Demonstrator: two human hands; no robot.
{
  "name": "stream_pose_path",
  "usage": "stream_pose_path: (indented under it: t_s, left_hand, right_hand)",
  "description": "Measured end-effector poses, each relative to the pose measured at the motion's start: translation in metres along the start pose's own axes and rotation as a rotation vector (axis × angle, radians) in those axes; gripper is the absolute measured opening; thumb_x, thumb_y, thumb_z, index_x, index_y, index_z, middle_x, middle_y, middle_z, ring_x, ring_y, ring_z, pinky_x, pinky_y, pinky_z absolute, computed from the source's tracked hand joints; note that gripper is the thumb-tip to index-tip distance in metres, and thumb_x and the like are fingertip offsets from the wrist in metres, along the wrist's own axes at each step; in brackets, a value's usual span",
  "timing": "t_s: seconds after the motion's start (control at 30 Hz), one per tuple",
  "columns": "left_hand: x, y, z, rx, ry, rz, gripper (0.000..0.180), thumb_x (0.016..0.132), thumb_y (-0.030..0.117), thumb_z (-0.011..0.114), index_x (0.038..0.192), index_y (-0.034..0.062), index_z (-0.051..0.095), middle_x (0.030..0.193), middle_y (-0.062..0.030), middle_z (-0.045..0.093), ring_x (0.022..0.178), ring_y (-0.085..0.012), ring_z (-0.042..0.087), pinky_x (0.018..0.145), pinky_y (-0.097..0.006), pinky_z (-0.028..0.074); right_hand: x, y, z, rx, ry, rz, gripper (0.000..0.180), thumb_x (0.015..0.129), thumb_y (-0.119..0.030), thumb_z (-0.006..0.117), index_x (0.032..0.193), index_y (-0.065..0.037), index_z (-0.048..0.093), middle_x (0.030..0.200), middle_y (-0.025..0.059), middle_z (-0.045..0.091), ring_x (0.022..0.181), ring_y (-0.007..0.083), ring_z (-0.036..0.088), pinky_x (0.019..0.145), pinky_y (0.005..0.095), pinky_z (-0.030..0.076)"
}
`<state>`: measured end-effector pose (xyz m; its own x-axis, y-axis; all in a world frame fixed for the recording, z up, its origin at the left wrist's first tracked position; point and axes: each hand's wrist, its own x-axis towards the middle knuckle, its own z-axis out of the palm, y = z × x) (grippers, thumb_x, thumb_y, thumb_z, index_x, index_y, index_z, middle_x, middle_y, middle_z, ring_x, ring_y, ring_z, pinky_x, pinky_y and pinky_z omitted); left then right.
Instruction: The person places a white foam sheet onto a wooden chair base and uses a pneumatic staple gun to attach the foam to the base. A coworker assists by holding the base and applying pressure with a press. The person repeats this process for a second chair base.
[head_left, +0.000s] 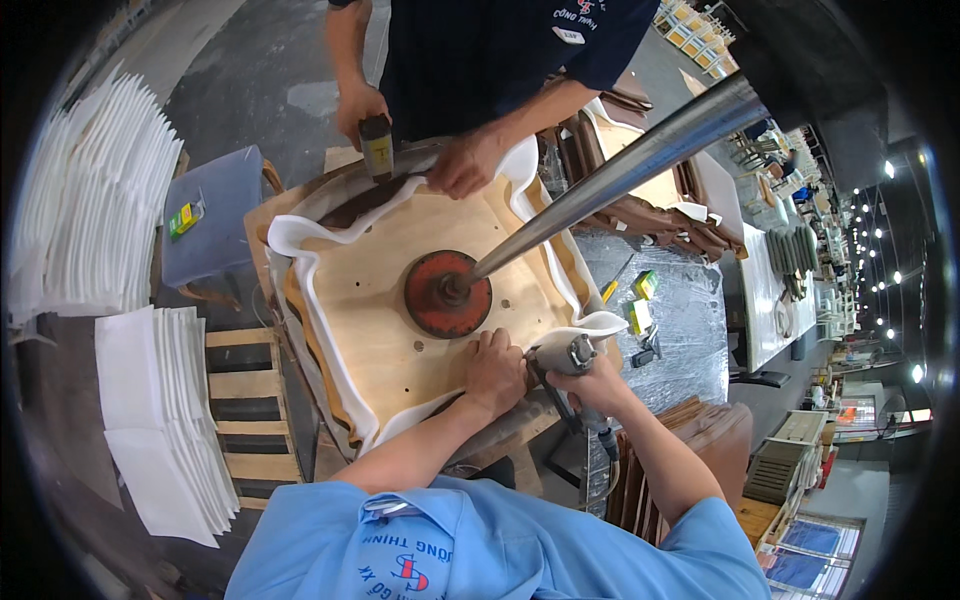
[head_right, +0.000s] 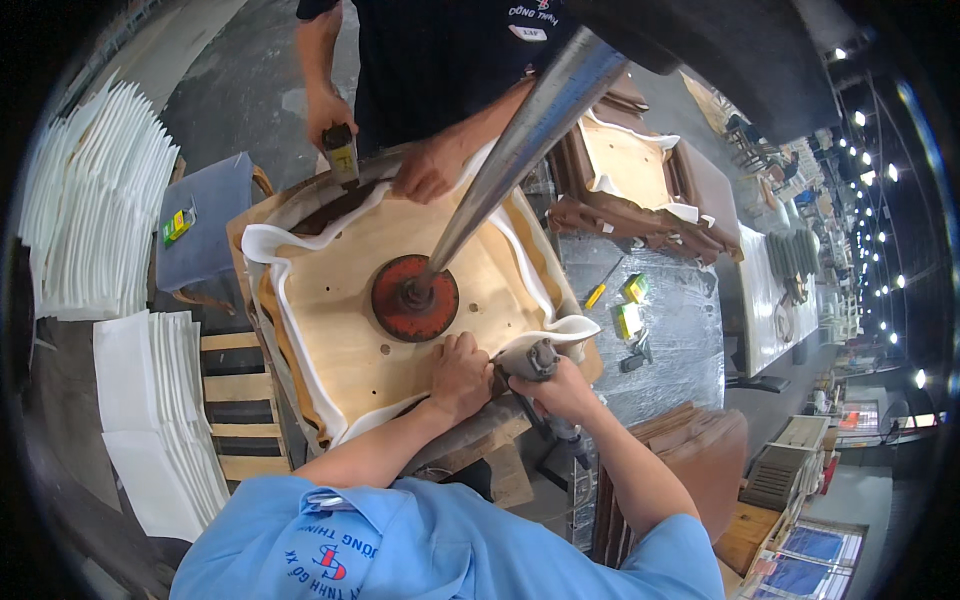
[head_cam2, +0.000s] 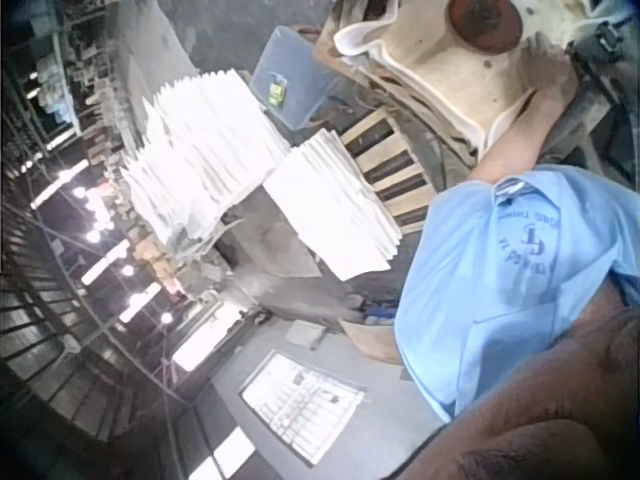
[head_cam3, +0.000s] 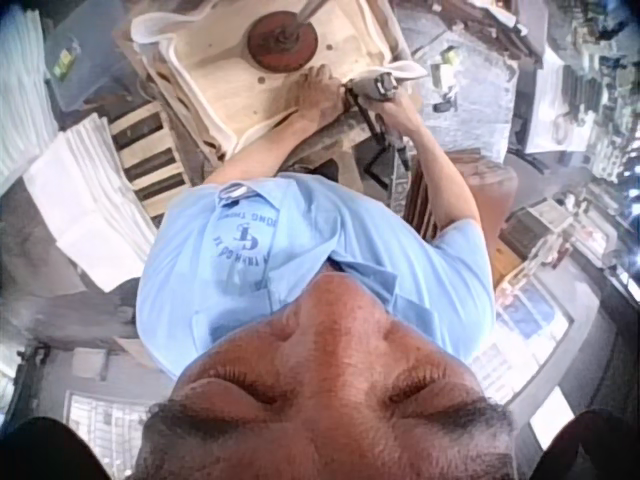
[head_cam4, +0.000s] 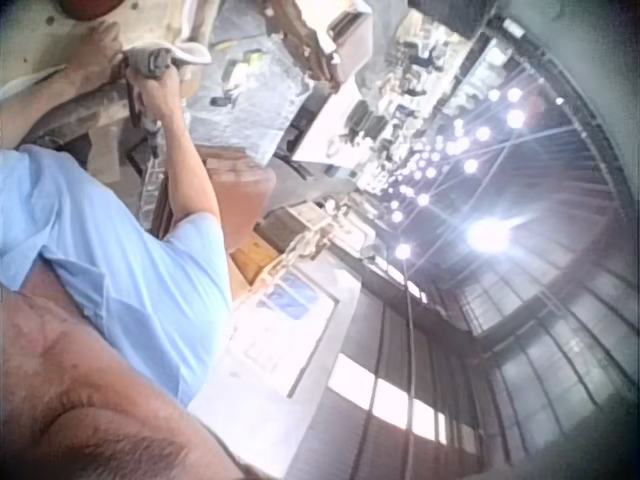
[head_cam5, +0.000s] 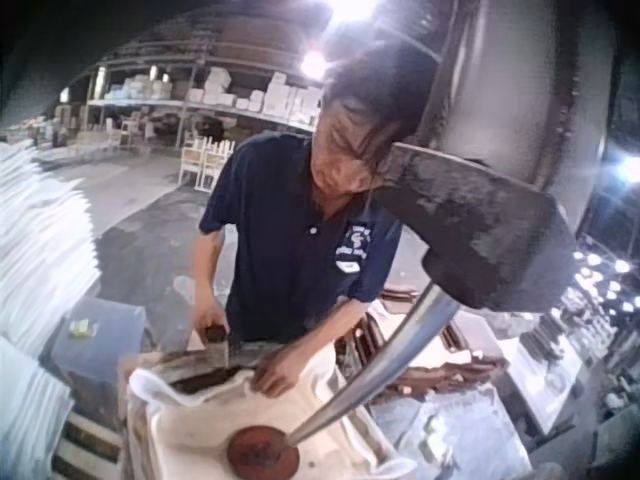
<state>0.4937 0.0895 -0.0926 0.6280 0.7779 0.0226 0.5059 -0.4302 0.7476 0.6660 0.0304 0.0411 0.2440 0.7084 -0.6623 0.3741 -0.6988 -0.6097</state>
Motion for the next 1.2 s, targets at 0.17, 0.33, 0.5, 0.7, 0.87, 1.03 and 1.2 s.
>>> stream_pose_path:
  t_s: [0.17, 0.33, 0.5, 0.7, 0.87, 1.03, 1.2]
  left_hand:
    - [0.008, 0.001, -0.005, -0.030, -0.037, -0.024, 0.017, 0.093, 0.022, 0.075, 0.095, 0.0057, 0.079, 0.120, -0.0143, 0.061, 0.123, -0.0354, 0.054, 0.103, -0.052, 0.043]
    - [0.008, 0.002, -0.004, 0.007, 0.001, -0.001, 0.017, 0.091, 0.022, 0.076, 0.092, 0.0056, 0.080, 0.117, -0.0144, 0.062, 0.121, -0.0349, 0.055, 0.101, -0.051, 0.043]
    - [0.010, -0.003, -0.011, 0.075, -0.033, 0.051, 0.019, 0.091, 0.024, 0.077, 0.091, 0.0054, 0.081, 0.114, -0.0162, 0.064, 0.120, -0.0355, 0.055, 0.102, -0.052, 0.043]
    - [0.000, -0.003, -0.018, 0.099, -0.082, 0.026, 0.025, 0.093, 0.029, 0.078, 0.097, 0.0045, 0.084, 0.119, -0.0160, 0.066, 0.124, -0.0353, 0.054, 0.105, -0.052, 0.043]
    - [-0.003, -0.008, -0.011, 0.043, -0.072, -0.023, 0.025, 0.096, 0.027, 0.074, 0.100, 0.0044, 0.082, 0.119, -0.0144, 0.066, 0.124, -0.0356, 0.054, 0.106, -0.052, 0.042]
    - [-0.004, -0.011, -0.009, 0.021, -0.035, 0.028, 0.022, 0.096, 0.023, 0.070, 0.098, 0.0044, 0.081, 0.116, -0.0139, 0.065, 0.121, -0.0358, 0.055, 0.104, -0.050, 0.043]
    - [-0.003, -0.010, -0.011, 0.013, -0.042, 0.041, 0.022, 0.096, 0.023, 0.070, 0.098, 0.0045, 0.081, 0.115, -0.0143, 0.065, 0.121, -0.0358, 0.056, 0.104, -0.050, 0.043]
  right_hand:
    - [0.010, -0.005, -0.002, -0.091, -0.014, 0.016, 0.028, 0.099, -0.020, 0.084, 0.117, 0.000, 0.075, 0.079, 0.0051, 0.072, 0.053, 0.0140, 0.064, 0.051, 0.0339, 0.050]
    - [0.012, -0.008, 0.002, -0.094, -0.008, -0.002, 0.030, 0.097, -0.020, 0.085, 0.119, -0.002, 0.076, 0.085, 0.0077, 0.075, 0.056, 0.0151, 0.066, 0.053, 0.0357, 0.053]
    - [0.014, -0.005, 0.004, -0.179, 0.058, -0.123, 0.033, 0.095, -0.023, 0.087, 0.121, -0.005, 0.077, 0.087, 0.0076, 0.076, 0.058, 0.0155, 0.067, 0.055, 0.0363, 0.055]
    - [0.008, -0.001, -0.001, -0.028, 0.047, -0.048, 0.032, 0.096, -0.022, 0.088, 0.118, -0.001, 0.077, 0.075, 0.0035, 0.072, 0.056, 0.0150, 0.064, 0.055, 0.0351, 0.054]
    - [-0.002, 0.004, 0.005, -0.028, 0.010, -0.016, 0.032, 0.097, -0.021, 0.088, 0.119, 0.000, 0.076, 0.080, 0.0045, 0.073, 0.058, 0.0137, 0.063, 0.055, 0.0339, 0.053]
    - [-0.002, 0.003, 0.009, 0.005, -0.010, -0.019, 0.033, 0.096, -0.019, 0.087, 0.120, 0.000, 0.076, 0.084, 0.0048, 0.073, 0.061, 0.0131, 0.064, 0.056, 0.0330, 0.053]
    - [0.002, 0.004, 0.011, -0.027, -0.002, -0.017, 0.032, 0.096, -0.020, 0.086, 0.119, 0.000, 0.076, 0.079, 0.0037, 0.072, 0.059, 0.0127, 0.065, 0.054, 0.0326, 0.052]
